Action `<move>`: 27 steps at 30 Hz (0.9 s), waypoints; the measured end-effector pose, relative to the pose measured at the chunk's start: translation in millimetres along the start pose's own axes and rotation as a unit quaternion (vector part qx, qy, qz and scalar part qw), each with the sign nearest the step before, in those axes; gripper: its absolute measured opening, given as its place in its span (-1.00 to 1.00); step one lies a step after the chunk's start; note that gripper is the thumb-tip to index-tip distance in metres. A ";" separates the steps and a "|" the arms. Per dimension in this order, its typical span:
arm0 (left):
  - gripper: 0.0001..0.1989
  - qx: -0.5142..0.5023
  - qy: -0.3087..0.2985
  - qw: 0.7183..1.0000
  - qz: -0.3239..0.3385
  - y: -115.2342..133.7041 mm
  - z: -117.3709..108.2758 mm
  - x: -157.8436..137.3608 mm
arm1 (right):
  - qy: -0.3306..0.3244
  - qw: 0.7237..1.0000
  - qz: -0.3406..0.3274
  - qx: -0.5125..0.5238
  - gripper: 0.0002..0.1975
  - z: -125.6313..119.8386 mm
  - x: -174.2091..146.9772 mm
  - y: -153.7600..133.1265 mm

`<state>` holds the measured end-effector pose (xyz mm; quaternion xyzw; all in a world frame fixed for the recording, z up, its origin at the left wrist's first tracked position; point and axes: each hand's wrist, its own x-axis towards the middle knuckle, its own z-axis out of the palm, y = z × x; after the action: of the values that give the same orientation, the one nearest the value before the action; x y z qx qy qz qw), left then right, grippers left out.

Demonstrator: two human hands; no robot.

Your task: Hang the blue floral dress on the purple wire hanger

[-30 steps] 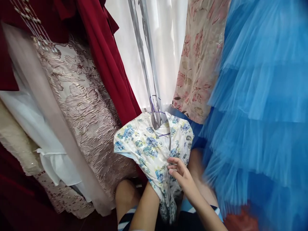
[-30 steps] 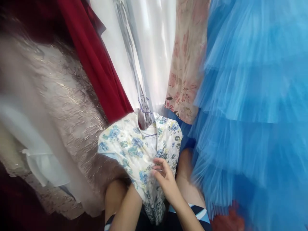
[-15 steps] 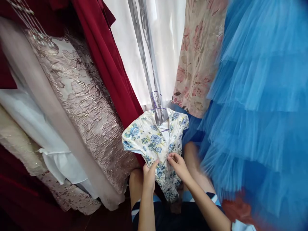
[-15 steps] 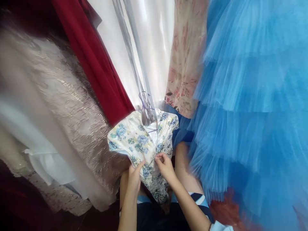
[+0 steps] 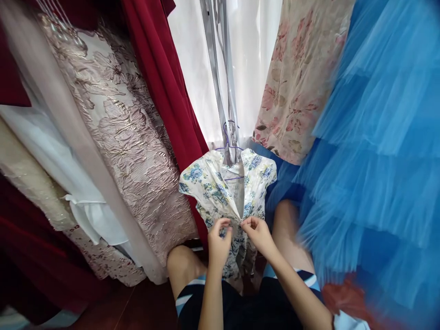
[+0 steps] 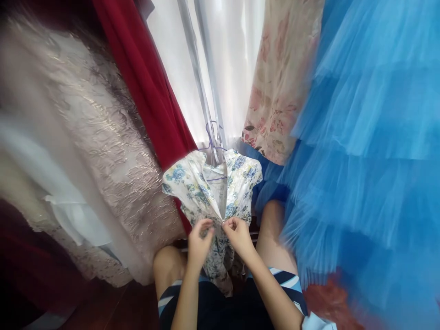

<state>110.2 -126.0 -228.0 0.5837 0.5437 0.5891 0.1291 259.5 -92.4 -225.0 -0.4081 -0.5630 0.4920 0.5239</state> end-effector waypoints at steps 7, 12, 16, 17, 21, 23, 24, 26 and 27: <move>-0.92 0.025 -0.031 0.999 -0.011 15.1 30.4 -13.9 | -0.040 0.999 -0.012 0.026 -0.84 1.0 -9.4 -6.3; -0.94 0.007 -0.009 1.000 -0.028 23.6 24.6 -24.8 | -0.038 0.999 -0.004 -0.023 -0.79 4.5 -24.5 -15.4; -0.95 -0.012 0.016 0.999 -0.030 28.3 24.6 -31.1 | -0.035 0.998 -0.014 -0.041 -0.76 4.9 -35.4 -25.6; -0.94 -0.012 0.019 0.999 -0.024 29.0 24.1 -32.2 | -0.037 0.998 -0.017 -0.038 -0.76 4.5 -37.2 -27.4; -0.93 -0.004 0.036 0.999 0.010 30.0 19.9 -36.7 | -0.041 0.999 -0.003 -0.014 -0.79 4.3 -40.8 -28.2; -0.93 0.002 0.055 0.998 0.024 30.4 18.6 -39.4 | -0.040 0.999 0.019 0.007 -0.79 5.3 -41.5 -26.1; -0.93 0.004 0.065 0.998 0.029 30.6 18.4 -40.6 | -0.040 0.998 0.032 0.022 -0.79 5.9 -41.4 -25.4; -0.91 0.007 0.072 0.997 0.030 30.7 19.1 -42.4 | -0.041 0.996 0.061 0.057 -0.80 6.9 -39.2 -26.5; -0.89 0.010 0.070 0.997 0.028 30.4 19.9 -42.8 | -0.043 0.994 0.075 0.071 -0.80 7.4 -36.4 -28.8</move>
<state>153.6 -161.4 -232.8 0.5568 0.5409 0.6267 0.0684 258.1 -134.0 -203.4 -0.3891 -0.5163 0.5856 0.4890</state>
